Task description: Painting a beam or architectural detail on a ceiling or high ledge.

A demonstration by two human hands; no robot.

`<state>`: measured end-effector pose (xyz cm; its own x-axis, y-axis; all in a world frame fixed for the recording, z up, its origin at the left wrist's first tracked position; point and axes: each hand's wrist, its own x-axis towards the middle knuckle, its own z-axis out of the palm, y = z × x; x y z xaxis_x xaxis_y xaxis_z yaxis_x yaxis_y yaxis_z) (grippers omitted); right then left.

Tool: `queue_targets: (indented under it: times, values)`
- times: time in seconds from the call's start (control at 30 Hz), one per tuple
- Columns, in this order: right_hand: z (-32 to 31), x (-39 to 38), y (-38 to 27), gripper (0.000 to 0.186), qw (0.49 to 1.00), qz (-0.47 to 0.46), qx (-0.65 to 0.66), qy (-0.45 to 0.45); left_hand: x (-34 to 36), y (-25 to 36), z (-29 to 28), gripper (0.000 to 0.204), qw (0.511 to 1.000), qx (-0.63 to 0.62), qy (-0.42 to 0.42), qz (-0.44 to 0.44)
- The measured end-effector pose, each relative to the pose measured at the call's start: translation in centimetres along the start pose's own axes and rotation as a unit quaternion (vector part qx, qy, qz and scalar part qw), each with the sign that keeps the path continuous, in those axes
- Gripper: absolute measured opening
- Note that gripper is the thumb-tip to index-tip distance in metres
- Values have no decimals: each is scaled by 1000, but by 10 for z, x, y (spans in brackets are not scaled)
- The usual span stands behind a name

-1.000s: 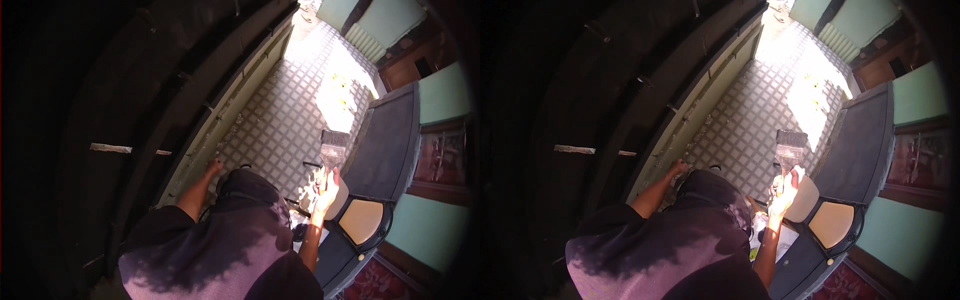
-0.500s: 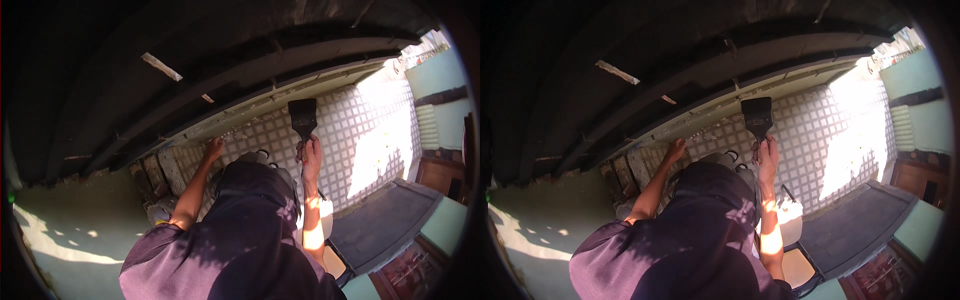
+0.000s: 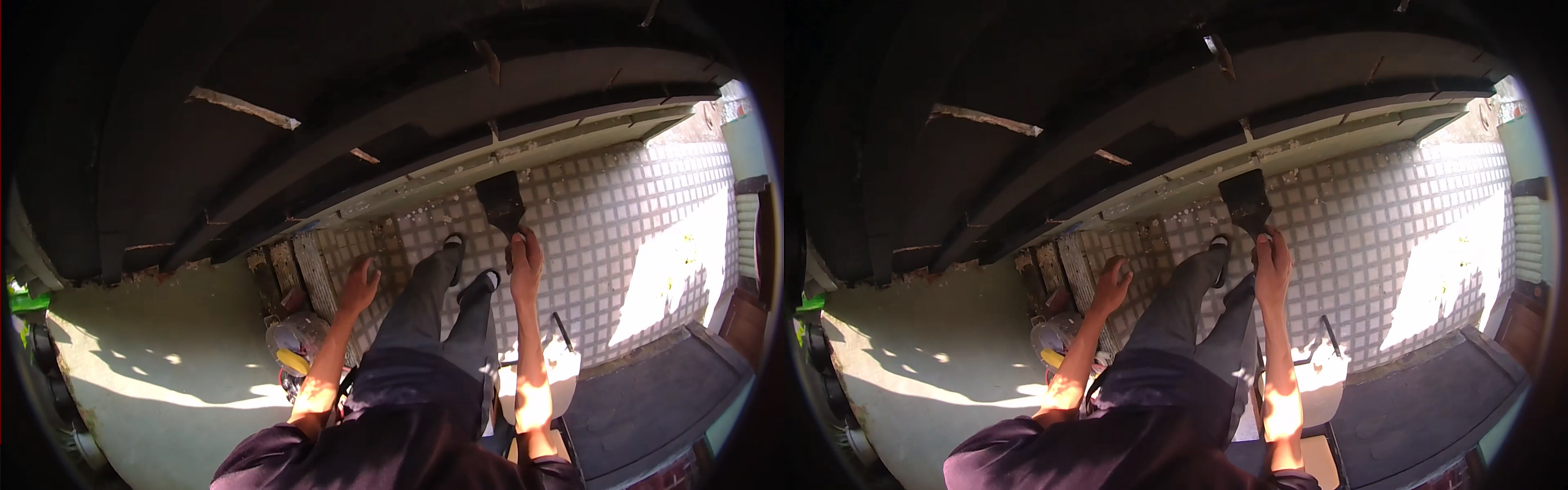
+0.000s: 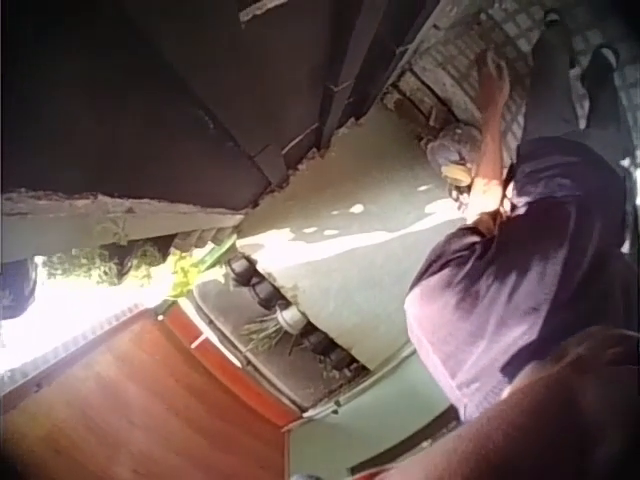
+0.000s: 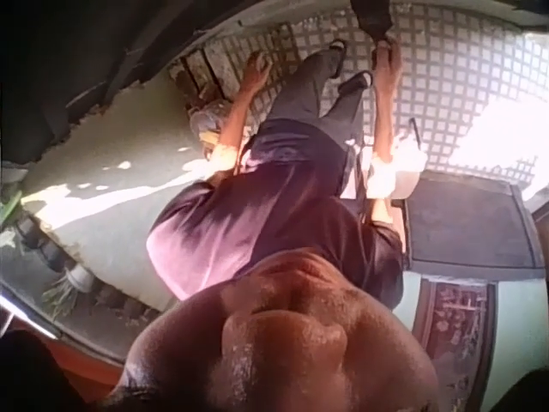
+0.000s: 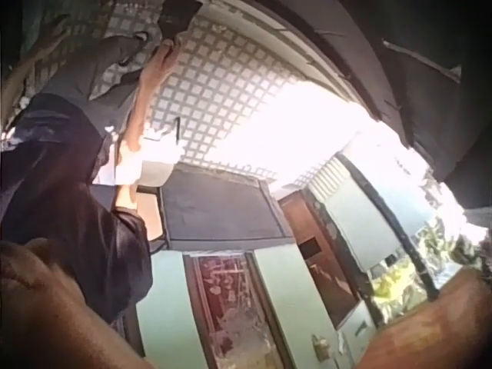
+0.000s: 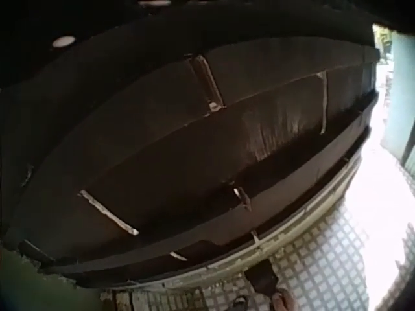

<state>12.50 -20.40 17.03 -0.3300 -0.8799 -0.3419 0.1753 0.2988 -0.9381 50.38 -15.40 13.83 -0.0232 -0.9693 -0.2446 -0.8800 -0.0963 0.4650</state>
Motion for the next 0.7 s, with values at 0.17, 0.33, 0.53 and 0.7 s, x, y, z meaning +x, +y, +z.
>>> queue_targets:
  times: [0.17,0.33,0.53,0.7]
  values:
    - [16,21,15,26,997,-37,-61,25,49,16,28,54,999,-32,-1,34]
    - [62,53,13,20,992,-89,-83,16,107,13,57,63,989,-137,-29,-50]
    - [115,90,10,17,981,-195,7,15,163,-12,63,68,757,-617,10,-214]
    - [136,108,16,16,969,-243,41,21,182,-9,51,65,675,-719,18,-163]
